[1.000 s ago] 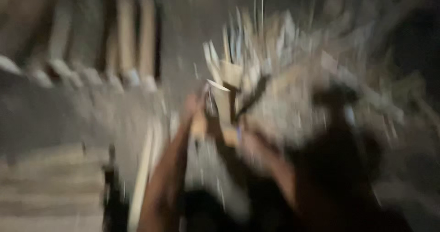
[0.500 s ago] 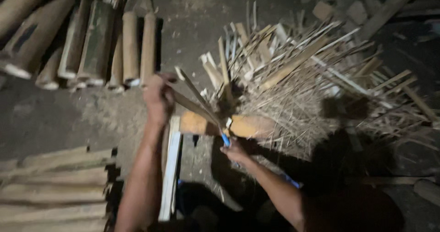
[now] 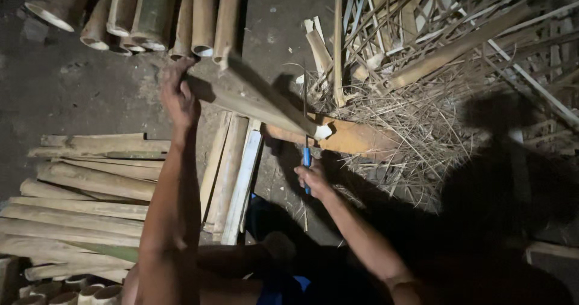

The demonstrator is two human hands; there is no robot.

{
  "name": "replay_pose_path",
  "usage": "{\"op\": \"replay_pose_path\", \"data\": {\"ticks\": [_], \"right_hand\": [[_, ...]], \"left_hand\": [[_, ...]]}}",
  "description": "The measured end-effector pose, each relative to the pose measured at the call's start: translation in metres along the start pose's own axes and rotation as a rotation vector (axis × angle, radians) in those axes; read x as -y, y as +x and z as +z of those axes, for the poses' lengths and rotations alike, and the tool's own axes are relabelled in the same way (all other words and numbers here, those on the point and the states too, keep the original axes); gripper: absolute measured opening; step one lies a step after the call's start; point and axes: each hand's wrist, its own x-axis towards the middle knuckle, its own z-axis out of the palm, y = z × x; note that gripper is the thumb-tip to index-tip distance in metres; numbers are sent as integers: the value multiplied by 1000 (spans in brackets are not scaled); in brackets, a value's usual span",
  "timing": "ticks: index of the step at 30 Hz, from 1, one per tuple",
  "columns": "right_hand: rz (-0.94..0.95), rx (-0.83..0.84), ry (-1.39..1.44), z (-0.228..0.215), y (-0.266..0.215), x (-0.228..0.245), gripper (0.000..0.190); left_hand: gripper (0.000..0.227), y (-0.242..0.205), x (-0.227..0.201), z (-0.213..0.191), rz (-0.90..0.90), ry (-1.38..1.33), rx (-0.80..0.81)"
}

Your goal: The person sits on the ground and repeatedly splits bamboo poles into thin strips using a knife and a wooden block. The person holds each pole, positions it on the block, and drives the knife through to create strips, then sets the finished pieces aside.

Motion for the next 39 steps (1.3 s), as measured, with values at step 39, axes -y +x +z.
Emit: {"op": "replay_pose_path", "data": {"ticks": [39], "right_hand": [[-698, -299, -1001, -46, -65, 149, 42]], "left_hand": [[51, -54, -155, 78, -181, -616, -434]]}}
